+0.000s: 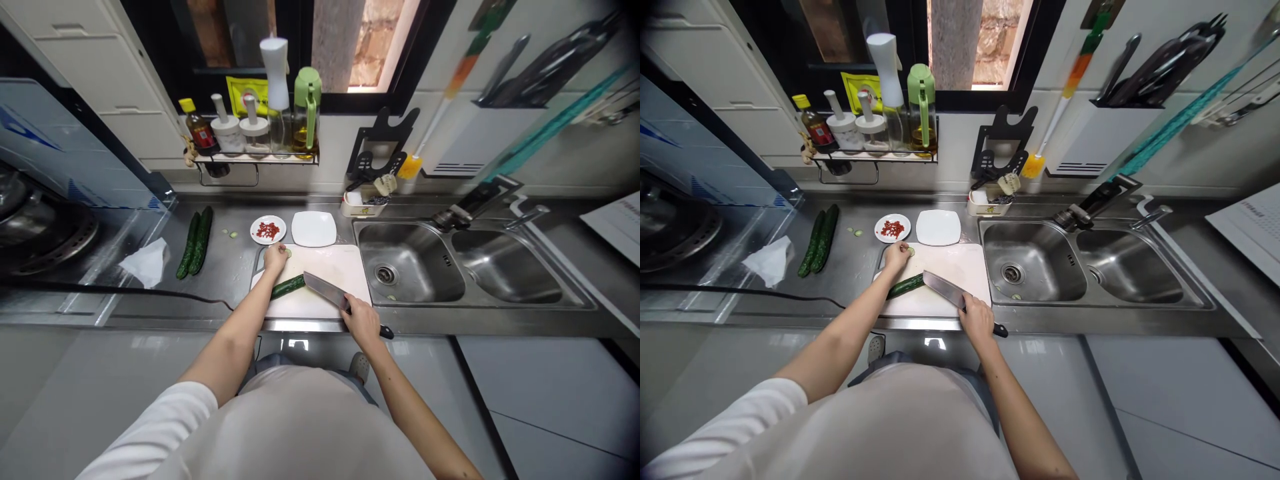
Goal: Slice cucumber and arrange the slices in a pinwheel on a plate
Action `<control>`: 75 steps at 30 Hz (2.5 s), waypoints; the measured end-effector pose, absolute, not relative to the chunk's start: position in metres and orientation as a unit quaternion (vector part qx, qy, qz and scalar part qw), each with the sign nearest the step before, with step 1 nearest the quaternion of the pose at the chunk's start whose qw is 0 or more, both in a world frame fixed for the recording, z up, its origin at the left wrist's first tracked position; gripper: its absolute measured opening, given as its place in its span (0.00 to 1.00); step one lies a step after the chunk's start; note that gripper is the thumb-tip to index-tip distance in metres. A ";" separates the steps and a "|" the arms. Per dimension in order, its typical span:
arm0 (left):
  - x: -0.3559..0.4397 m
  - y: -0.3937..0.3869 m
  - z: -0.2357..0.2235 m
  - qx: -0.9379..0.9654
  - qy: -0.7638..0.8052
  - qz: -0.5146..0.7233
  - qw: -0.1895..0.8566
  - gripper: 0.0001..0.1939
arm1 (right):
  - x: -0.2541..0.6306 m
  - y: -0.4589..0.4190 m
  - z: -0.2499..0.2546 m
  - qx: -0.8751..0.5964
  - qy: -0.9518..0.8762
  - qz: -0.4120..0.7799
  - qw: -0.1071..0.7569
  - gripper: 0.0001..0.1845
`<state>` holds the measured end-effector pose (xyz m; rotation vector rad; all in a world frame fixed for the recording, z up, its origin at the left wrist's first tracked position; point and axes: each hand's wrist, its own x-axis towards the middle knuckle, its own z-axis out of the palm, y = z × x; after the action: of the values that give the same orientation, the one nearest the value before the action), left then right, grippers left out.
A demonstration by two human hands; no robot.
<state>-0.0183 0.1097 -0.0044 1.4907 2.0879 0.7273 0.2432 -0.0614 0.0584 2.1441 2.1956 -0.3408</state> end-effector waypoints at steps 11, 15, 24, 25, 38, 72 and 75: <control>-0.019 0.104 0.002 0.609 0.748 0.202 0.172 0.12 | 0.245 -0.059 0.056 0.705 0.698 -0.126 0.005 0.21; -0.018 0.100 0.001 0.619 0.740 0.201 0.172 0.13 | 0.240 -0.056 0.059 0.710 0.690 -0.140 -0.006 0.19; -0.019 0.100 0.006 0.573 0.760 0.240 0.193 0.16 | 0.233 -0.053 0.059 0.728 0.656 -0.189 -0.057 0.16; -0.019 0.098 0.007 0.565 0.762 0.251 0.194 0.16 | 0.233 -0.053 0.059 0.732 0.650 -0.196 -0.062 0.16; -0.007 0.018 0.021 0.662 0.666 0.283 0.195 0.12 | 0.227 -0.044 0.061 0.733 0.639 -0.224 -0.067 0.17; 0.005 -0.007 0.020 0.763 0.601 0.191 0.142 0.15 | 0.188 -0.028 0.080 0.661 0.707 -0.249 0.042 0.17; 0.003 -0.002 0.019 0.762 0.599 0.199 0.146 0.15 | 0.188 -0.027 0.079 0.659 0.707 -0.255 0.039 0.17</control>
<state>0.0026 -0.0019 0.0192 2.1929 1.7255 0.5738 0.1876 -0.0273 0.0788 2.0194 2.1676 -0.7829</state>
